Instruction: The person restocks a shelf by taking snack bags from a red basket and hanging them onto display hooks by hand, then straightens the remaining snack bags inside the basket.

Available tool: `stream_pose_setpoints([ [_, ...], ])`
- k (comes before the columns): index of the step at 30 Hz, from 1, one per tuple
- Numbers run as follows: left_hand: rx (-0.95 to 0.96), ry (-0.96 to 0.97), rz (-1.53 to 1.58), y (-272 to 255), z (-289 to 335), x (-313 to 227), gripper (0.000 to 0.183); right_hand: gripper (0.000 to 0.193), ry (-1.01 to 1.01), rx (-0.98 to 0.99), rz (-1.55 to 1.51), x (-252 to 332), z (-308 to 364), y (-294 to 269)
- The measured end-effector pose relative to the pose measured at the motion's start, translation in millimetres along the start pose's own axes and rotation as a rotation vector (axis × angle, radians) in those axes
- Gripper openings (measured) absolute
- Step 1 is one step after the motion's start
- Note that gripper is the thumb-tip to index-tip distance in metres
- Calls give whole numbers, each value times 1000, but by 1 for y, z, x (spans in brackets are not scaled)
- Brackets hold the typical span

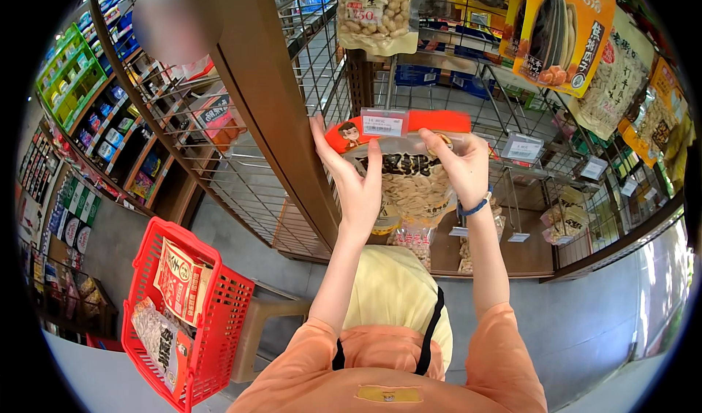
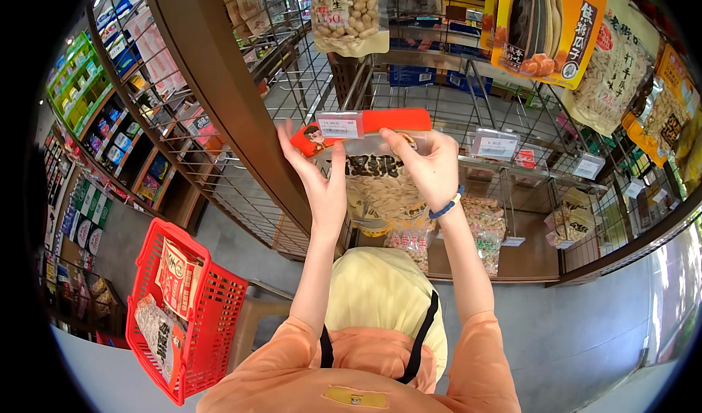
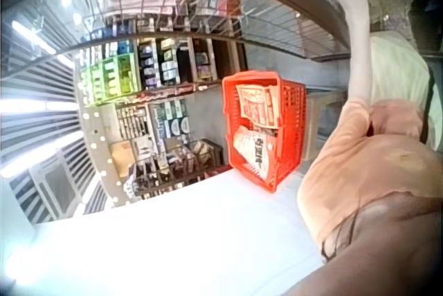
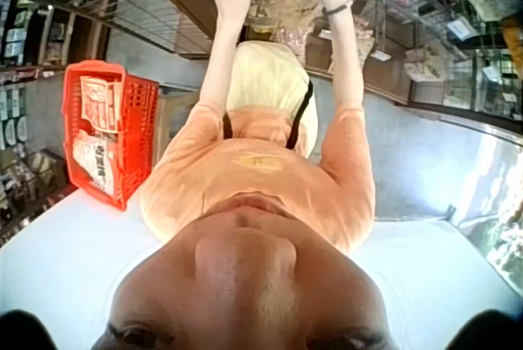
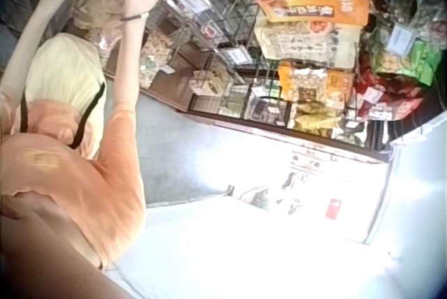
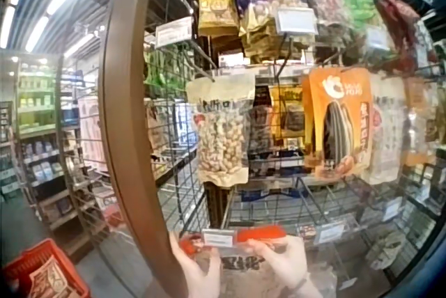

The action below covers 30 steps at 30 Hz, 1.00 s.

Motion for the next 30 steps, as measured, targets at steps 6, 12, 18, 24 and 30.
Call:
stream_pose_setpoints([
  [6, 81, 37, -157, 5, 0, -1, 58, 15, 70, 23, -12, -8, -6, -4],
  [12, -13, 19, -67, 14, -6, -2, 45, 14, 20, -23, -55, -3, -7, 1],
  [18, -91, 12, 111, 21, -16, 12, 39, 15, -90, -59, 37, 1, -8, 10],
  [24, -85, 49, -1, 18, -23, 13, 38, 14, -88, -71, 33, -2, -12, 12],
  [30, -31, 48, 111, 12, -23, 18, 34, 14, -71, -83, -4, -3, -8, 18],
])
Point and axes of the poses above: each hand's wrist, its own z-axis away from the middle knuckle, its own y-axis out of the palm, x = y × z, the point moved 2 cm from there along -z, towards the middle knuckle, and after that the axes turned 13 degrees about x, right-handed, at the moved point
